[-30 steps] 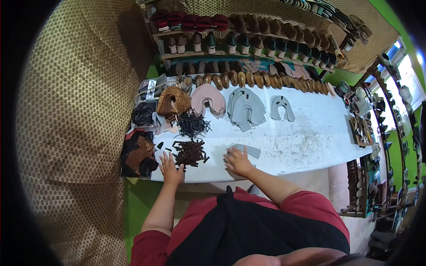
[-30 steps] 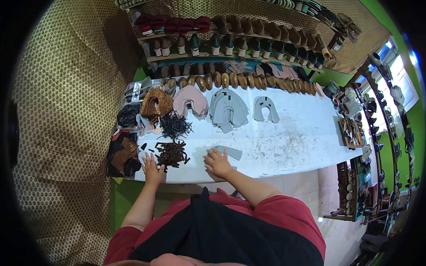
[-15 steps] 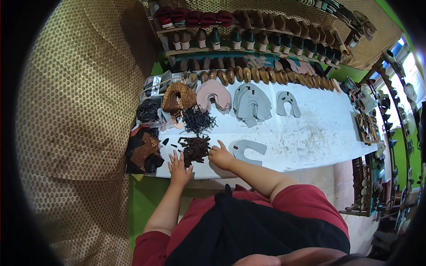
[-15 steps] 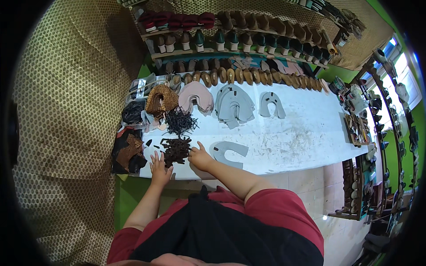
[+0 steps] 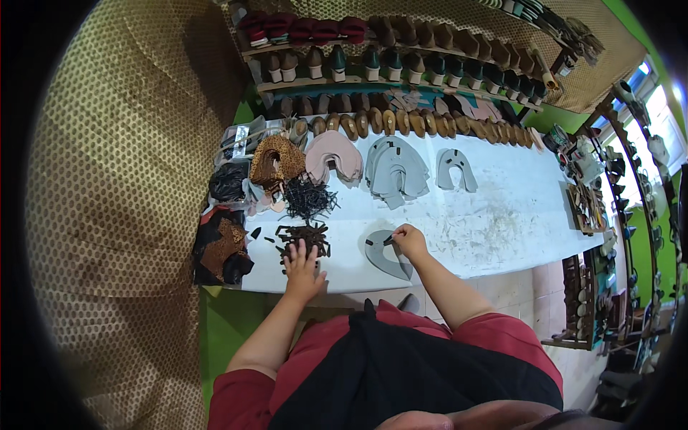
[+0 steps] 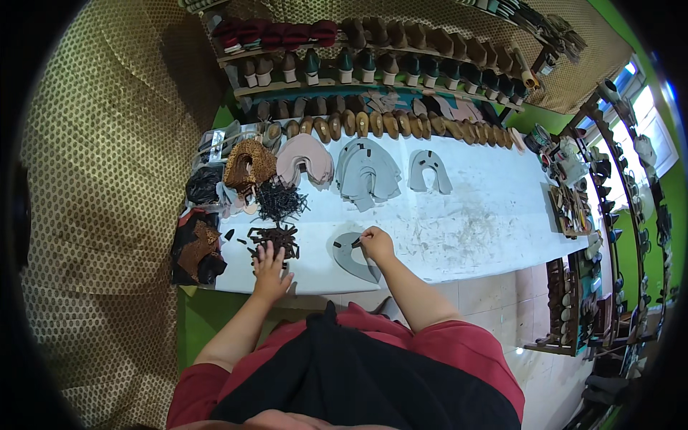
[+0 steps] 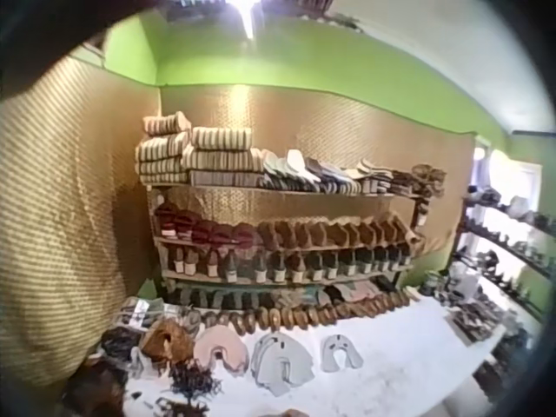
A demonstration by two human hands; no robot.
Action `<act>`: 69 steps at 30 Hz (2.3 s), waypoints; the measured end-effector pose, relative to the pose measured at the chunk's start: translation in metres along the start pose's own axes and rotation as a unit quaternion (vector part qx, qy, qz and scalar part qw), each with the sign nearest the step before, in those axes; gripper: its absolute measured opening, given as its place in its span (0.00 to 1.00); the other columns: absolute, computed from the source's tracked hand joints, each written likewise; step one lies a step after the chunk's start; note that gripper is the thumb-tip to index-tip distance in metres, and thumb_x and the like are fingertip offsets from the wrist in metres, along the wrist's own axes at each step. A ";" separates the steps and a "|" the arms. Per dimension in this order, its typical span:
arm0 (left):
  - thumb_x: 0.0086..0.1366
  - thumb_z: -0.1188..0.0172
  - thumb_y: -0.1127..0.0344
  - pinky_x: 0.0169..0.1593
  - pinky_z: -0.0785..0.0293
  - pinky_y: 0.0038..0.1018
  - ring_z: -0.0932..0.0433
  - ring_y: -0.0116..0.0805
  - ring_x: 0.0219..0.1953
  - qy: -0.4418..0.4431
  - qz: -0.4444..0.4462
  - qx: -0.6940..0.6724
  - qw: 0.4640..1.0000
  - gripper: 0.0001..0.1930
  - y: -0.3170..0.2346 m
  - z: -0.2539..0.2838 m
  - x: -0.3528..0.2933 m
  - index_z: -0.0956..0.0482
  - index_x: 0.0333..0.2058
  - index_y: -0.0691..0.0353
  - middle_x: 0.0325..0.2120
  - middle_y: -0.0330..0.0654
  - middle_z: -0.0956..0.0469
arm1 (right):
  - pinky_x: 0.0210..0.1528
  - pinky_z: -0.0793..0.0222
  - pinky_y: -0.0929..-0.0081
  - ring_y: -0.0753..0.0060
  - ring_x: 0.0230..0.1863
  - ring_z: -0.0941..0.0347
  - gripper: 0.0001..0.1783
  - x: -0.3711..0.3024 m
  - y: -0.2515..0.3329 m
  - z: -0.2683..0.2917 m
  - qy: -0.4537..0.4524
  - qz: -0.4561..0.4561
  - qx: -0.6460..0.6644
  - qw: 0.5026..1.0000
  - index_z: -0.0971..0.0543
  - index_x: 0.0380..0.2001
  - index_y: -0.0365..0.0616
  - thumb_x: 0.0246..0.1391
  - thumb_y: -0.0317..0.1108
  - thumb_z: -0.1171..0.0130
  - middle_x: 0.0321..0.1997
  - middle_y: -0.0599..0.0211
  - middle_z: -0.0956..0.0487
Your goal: Organizing and preparing shoe upper components and laces on a workbench in a factory setting.
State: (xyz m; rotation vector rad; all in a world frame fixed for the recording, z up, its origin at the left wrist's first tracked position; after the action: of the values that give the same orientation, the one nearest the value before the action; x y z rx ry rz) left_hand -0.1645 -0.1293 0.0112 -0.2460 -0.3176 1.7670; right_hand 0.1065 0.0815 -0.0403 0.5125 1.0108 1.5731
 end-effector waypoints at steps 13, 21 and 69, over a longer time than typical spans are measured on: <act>0.60 0.39 0.48 0.66 0.66 0.68 0.65 0.64 0.73 0.077 -0.058 0.017 0.995 0.28 -0.094 -0.054 0.065 0.23 0.57 0.51 0.72 0.57 0.60 | 0.30 0.28 0.67 0.63 0.25 0.22 0.09 0.007 0.000 -0.002 -0.005 -0.007 -0.072 0.997 0.17 0.32 0.46 0.48 0.37 0.35 0.26 0.62 0.17; 0.58 0.37 0.48 0.66 0.67 0.69 0.66 0.63 0.73 0.046 -0.007 -0.025 0.999 0.24 -0.091 -0.066 0.081 0.18 0.52 0.51 0.72 0.56 0.58 | 0.61 0.42 0.44 0.64 0.61 0.31 0.15 -0.028 0.042 0.006 -0.009 0.334 -0.301 0.893 0.17 0.44 0.58 0.52 0.39 0.39 0.53 0.75 0.20; 0.53 0.31 0.56 0.66 0.67 0.69 0.64 0.64 0.73 0.046 0.082 -0.084 0.992 0.07 -0.094 -0.068 0.107 0.12 0.29 0.49 0.72 0.56 0.54 | 0.69 0.59 0.33 0.45 0.74 0.52 0.27 -0.042 0.033 0.003 0.063 0.382 -0.307 0.869 0.23 0.56 0.64 0.51 0.50 0.41 0.70 0.63 0.36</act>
State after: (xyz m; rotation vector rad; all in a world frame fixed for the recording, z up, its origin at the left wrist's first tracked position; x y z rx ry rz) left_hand -0.0790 -0.0002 -0.0195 -0.4847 -0.3904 1.8852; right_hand 0.1010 0.0431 -0.0030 0.3687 0.3240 2.5349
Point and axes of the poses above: each hand's wrist, its own x-axis towards the middle knuckle, its own z-axis out of the back of the hand, y = z × x, the point moved 7 cm from there along x, towards the middle knuckle
